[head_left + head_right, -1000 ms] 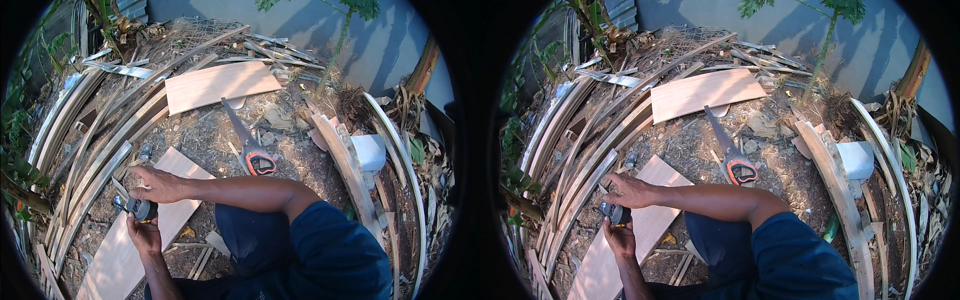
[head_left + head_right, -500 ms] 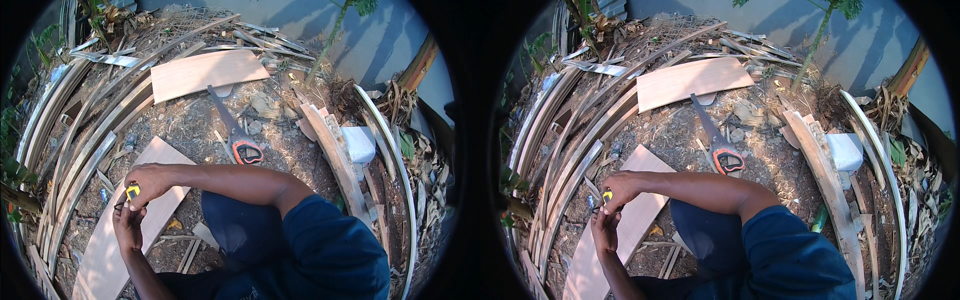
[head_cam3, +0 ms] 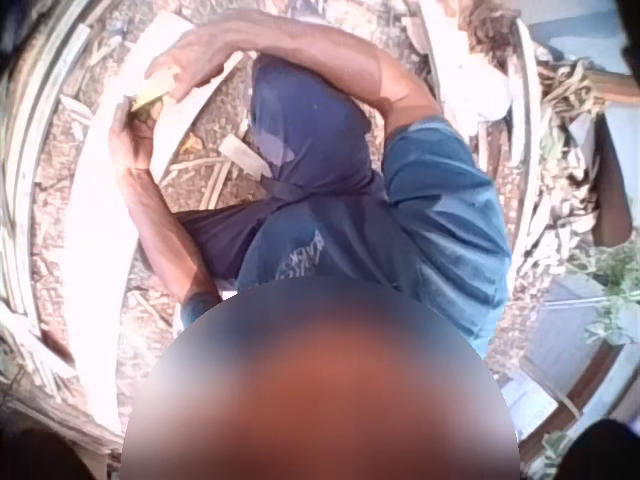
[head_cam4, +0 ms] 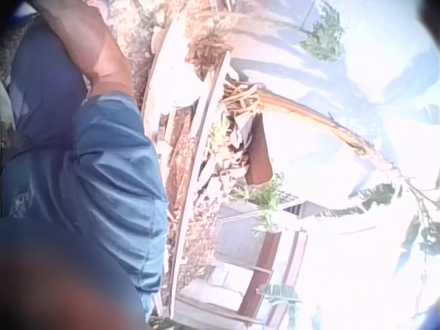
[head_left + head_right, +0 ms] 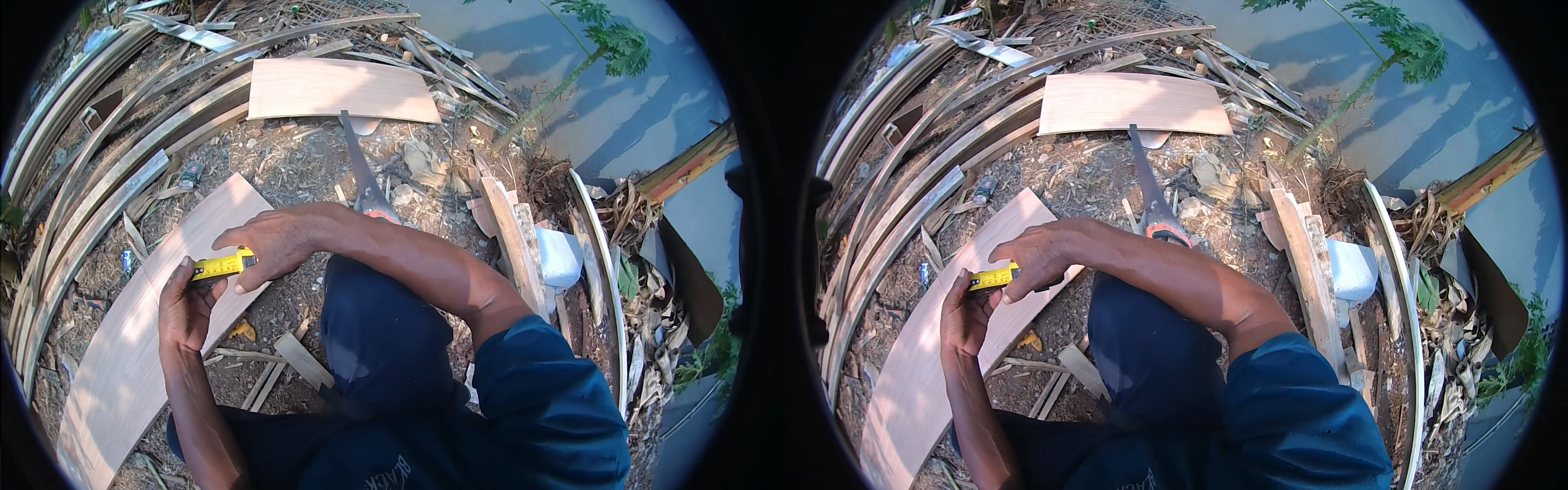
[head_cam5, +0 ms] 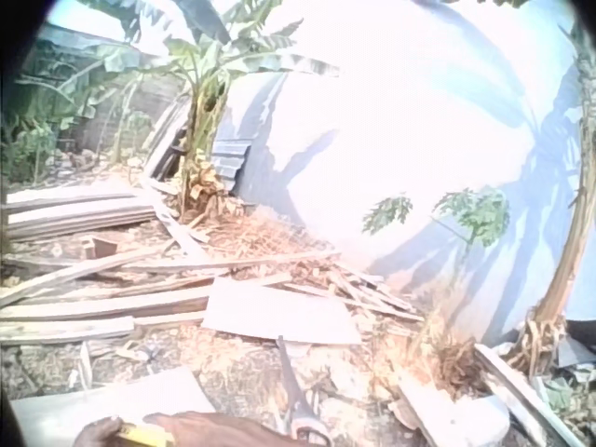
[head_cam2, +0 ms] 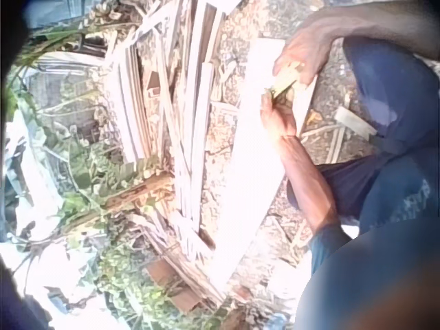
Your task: The person measures and marks a large wooden board using a tape measure and pencil, then uses a hand saw to cut the board into smaller pieces. The person also uses a smaller piece of wood as a guide for straight cuts.
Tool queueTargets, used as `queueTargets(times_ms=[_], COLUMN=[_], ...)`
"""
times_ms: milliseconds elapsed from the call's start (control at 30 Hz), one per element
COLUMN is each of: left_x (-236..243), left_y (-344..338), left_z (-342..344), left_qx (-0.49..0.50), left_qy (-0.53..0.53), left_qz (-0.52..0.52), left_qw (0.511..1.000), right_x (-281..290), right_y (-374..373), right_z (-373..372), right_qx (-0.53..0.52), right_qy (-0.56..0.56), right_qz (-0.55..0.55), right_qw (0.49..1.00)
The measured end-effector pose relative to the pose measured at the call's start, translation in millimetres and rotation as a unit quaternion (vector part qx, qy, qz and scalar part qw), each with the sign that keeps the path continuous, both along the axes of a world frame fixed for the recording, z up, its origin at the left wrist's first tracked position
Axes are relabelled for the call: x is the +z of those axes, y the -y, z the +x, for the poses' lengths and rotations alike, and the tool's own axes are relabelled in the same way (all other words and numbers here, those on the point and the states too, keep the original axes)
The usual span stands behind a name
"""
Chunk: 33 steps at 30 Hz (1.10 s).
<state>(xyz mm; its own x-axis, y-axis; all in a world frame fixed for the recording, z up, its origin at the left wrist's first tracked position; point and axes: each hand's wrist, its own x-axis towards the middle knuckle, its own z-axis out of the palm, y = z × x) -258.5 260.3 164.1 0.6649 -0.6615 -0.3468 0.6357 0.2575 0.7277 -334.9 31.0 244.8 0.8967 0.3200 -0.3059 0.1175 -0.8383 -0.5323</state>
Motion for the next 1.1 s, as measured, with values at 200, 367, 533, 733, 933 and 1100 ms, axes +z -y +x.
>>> queueTargets(times_ms=[200, 367, 533, 733, 933, 1100], left_x=[11.7, 10.3, 16.8, 23.5, 18.6, 14.7], left_y=[-11.7, -9.5, -9.5, -6.1, -2.4, -5.2], left_z=[33.2, 18.4, 15.9, 9.3, 5.2, 6.6], left_qx=[0.094, 0.047, 0.059, 0.002, 0.007, -0.001], left_qy=[0.007, 0.194, 0.328, 0.393, 0.427, 0.460], left_qz=[0.021, 0.182, 0.213, 0.229, 0.188, 0.205], left_qw=[0.995, 0.963, 0.919, 0.891, 0.884, 0.864], right_x=[44.0, 77.3, 73.8, 49.8, 42.8, 42.6], right_y=[103.4, 189.7, 238.6, 261.0, 252.1, 252.4], right_z=[-63.8, -152.8, -222.9, -234.9, -196.1, -180.7], right_qx=[-0.113, -0.252, -0.204, -0.208, -0.156, -0.114], right_qy=[-0.097, -0.284, -0.455, -0.508, -0.550, -0.543], right_qz=[-0.205, -0.478, -0.641, -0.671, -0.702, -0.726], right_qw=[0.967, 0.792, 0.583, 0.499, 0.425, 0.407])
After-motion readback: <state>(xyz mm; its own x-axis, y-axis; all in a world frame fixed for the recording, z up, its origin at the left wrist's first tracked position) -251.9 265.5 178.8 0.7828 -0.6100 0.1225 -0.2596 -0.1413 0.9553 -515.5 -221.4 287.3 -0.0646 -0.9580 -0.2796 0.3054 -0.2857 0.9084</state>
